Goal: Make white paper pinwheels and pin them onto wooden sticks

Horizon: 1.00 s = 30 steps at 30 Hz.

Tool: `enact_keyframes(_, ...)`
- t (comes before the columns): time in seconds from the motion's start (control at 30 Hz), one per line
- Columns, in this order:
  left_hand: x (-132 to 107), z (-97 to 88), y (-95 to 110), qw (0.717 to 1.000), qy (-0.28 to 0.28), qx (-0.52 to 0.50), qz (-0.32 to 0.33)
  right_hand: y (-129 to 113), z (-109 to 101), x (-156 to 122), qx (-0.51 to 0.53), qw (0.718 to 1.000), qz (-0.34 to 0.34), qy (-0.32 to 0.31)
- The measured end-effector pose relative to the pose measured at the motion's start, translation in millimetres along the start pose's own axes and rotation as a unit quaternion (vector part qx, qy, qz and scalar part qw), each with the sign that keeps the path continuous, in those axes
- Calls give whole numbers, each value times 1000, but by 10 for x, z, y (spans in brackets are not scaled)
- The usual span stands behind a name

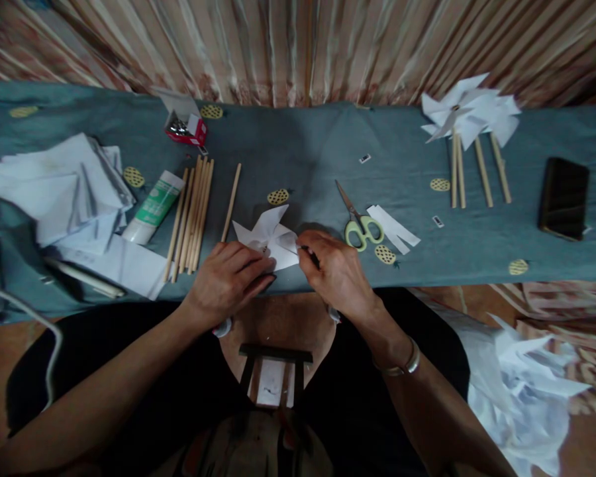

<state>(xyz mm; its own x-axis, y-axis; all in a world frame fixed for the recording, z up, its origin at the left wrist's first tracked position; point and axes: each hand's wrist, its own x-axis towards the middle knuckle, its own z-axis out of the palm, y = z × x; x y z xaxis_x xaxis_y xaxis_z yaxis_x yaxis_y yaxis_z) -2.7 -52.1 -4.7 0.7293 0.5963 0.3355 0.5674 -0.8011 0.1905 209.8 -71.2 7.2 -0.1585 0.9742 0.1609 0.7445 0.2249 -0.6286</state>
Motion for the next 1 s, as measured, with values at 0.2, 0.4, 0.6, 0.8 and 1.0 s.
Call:
enact_keyframes(0.2, -14, 45, -4, 999, 29, 13, 12, 20, -18, -6, 15, 1000, -9, -3)
enact_keyframes(0.4, -14, 43, -4, 1000, 25, 5, 5, 82, -50, 11, 42, 999, -11, -16)
enact_keyframes(0.6, -15, 49, -21, 1000, 23, -11, 0, 75, -43, 16, 43, 998, -16, -32)
enact_keyframes(0.8, -18, 67, -36, 998, 42, -47, -16, 110, -93, 31, 70, 996, -3, -60)
enact_keyframes(1.0, -12, 68, -53, 994, 46, -93, -34, 134, -66, 59, 93, 994, 15, -47)
